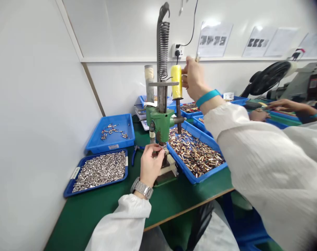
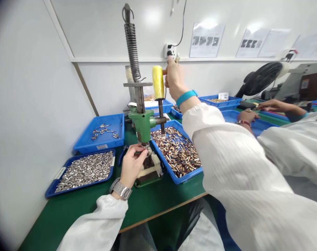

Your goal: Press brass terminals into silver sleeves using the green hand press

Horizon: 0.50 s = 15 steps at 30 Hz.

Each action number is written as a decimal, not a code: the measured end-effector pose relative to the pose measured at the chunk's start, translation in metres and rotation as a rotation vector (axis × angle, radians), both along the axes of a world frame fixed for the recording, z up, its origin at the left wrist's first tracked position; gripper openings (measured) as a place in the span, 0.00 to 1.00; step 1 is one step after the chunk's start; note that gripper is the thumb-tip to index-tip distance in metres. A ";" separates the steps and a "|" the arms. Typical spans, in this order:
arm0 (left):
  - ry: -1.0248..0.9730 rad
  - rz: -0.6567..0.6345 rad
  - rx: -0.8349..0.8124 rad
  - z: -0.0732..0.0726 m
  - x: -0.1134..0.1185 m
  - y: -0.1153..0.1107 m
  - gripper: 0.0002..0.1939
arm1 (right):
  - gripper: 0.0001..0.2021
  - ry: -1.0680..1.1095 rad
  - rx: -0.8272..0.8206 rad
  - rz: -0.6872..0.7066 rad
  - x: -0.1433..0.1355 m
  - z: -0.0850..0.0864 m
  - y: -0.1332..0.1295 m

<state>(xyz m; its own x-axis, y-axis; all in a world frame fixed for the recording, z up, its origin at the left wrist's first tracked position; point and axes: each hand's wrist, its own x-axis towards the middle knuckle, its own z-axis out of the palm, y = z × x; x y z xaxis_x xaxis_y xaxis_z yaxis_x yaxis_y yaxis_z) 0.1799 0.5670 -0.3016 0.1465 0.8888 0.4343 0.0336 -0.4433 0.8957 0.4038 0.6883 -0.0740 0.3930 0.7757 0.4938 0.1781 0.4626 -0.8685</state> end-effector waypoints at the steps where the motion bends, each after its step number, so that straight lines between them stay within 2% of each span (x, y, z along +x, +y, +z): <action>1: 0.013 -0.008 -0.003 0.002 -0.001 0.001 0.07 | 0.19 0.048 -0.070 -0.035 0.004 -0.016 -0.002; 3: 0.052 -0.028 -0.019 0.007 -0.003 0.004 0.07 | 0.20 0.118 -0.220 -0.059 0.013 -0.059 -0.014; 4: 0.075 -0.044 -0.039 0.010 -0.004 0.006 0.07 | 0.20 0.113 -0.322 -0.005 0.019 -0.085 -0.023; 6: 0.118 -0.097 -0.107 0.017 -0.008 0.009 0.07 | 0.18 0.097 -0.582 0.140 0.033 -0.138 -0.043; 7: 0.136 -0.136 -0.152 0.021 -0.010 0.011 0.08 | 0.18 0.095 -0.817 0.309 0.041 -0.162 -0.052; 9: 0.160 -0.218 -0.236 0.026 -0.014 0.014 0.10 | 0.17 0.103 -0.962 0.398 0.056 -0.202 -0.065; 10: 0.165 -0.250 -0.264 0.028 -0.016 0.016 0.11 | 0.17 0.114 -0.996 0.430 0.062 -0.216 -0.069; 12: 0.165 -0.299 -0.288 0.030 -0.018 0.019 0.13 | 0.18 0.144 -0.986 0.455 0.070 -0.234 -0.073; 15: 0.146 -0.351 -0.282 0.027 -0.019 0.022 0.15 | 0.19 0.191 -0.957 0.497 0.072 -0.241 -0.071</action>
<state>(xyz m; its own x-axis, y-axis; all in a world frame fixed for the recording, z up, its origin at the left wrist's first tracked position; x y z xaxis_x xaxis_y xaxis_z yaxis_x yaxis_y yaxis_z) 0.1605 0.5892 -0.2749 0.5005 0.8550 0.1360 0.0597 -0.1908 0.9798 0.4762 0.6176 -0.3149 -0.0643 0.8987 -0.4338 -0.0179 -0.4356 -0.8999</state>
